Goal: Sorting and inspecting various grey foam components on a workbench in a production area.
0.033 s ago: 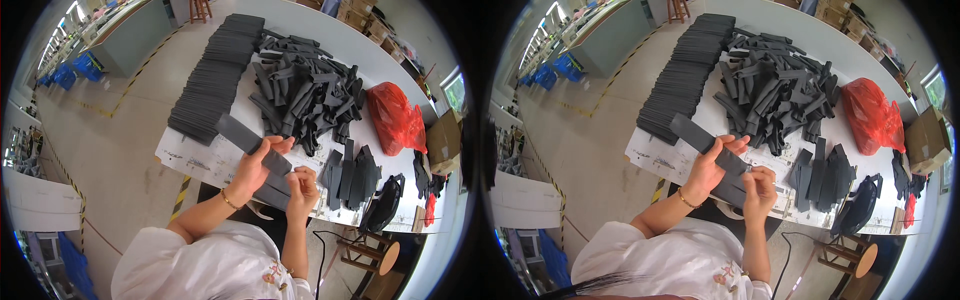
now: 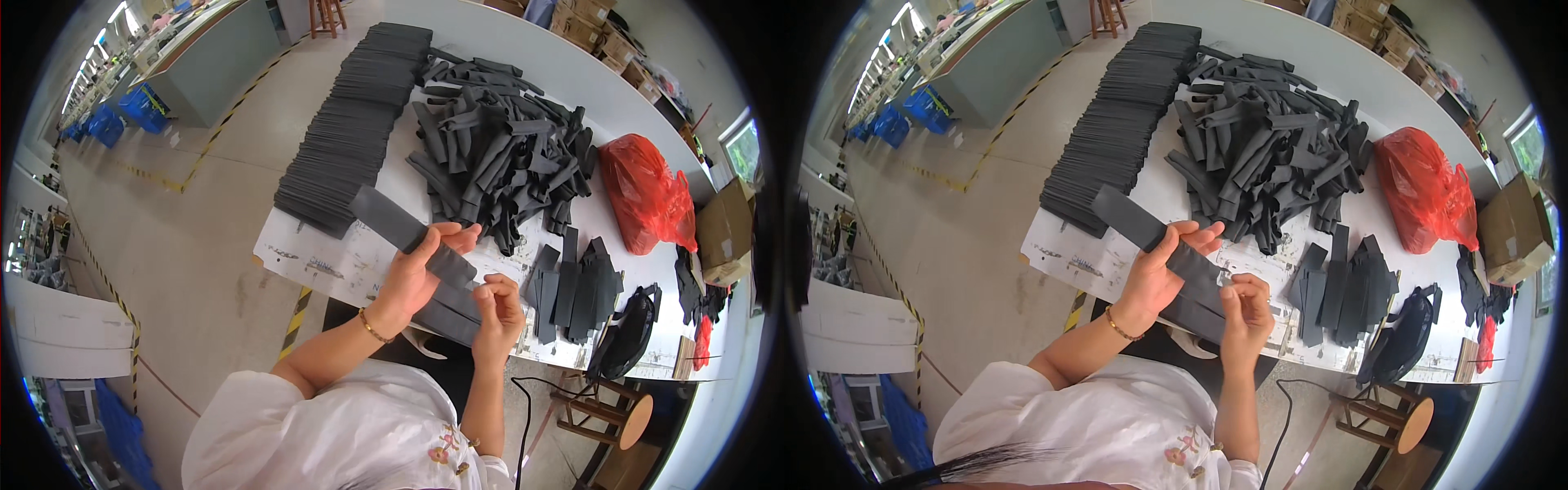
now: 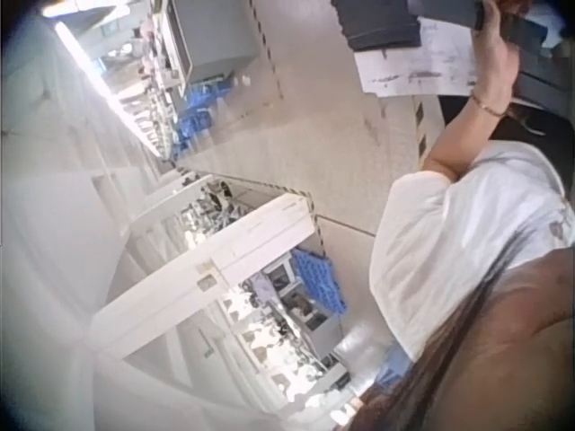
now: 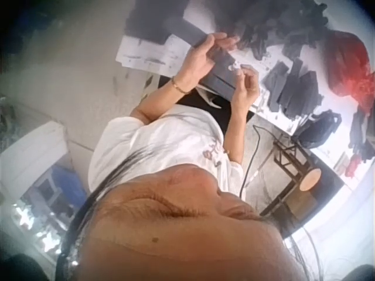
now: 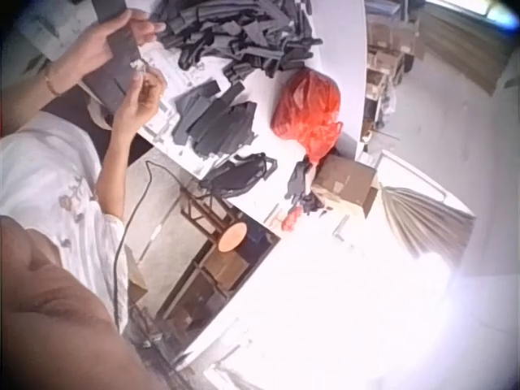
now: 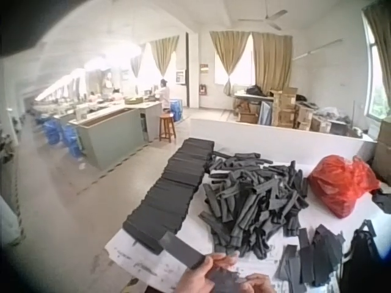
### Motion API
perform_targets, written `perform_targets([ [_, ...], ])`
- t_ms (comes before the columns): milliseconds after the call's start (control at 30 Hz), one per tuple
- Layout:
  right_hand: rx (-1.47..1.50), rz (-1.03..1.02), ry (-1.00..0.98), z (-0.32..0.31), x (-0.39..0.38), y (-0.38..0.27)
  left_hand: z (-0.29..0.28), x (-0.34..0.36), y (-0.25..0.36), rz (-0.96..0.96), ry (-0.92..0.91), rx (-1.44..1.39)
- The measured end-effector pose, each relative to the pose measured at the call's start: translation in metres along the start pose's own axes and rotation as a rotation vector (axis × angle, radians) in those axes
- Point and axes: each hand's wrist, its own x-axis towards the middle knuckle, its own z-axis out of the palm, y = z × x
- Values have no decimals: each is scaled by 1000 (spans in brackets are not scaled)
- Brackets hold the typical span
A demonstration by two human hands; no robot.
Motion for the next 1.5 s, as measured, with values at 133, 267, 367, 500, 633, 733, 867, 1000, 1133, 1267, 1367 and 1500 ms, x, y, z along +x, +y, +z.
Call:
perform_targets([
  [133, 254, 289, -77, 16, 5, -18, -3, -4, -8, -35, -141, 21],
  [267, -144, -45, 17, -3, 7, 8, -21, -1, 10, 24, 125, -1],
  [367, -166, 2, 22, -9, 7, 4, -41, 1, 22, 24, 269, 177],
  [500, -144, 154, 68, -24, 12, 5, -33, -9, 22, -8, 310, 270],
  [633, -154, 226, 113, -52, 4, 13, -52, -23, 11, 20, 270, 787],
  [733, -258, 288, 114, -64, -4, 33, -75, -26, -5, 200, 224, 1220],
  [867, -505, 189, 139, -64, -11, 59, -84, -25, -12, 461, 134, 1690],
  [1000, -835, 199, 192, -78, -10, 63, -97, 2, -6, 329, 223, 1428],
  [1133, -1326, -207, 262, -133, 12, 65, -114, 70, -3, 135, 287, 1392],
  [1267, -1660, -214, 49, -152, 27, 71, -101, 98, -20, 95, 184, 1821],
  [1367, -1698, -265, -14, -166, 33, 82, -106, 108, -22, -48, 95, 1852],
  [1500, -1733, -329, -94, -167, 35, 77, -123, 106, -6, -237, 236, 1474],
])
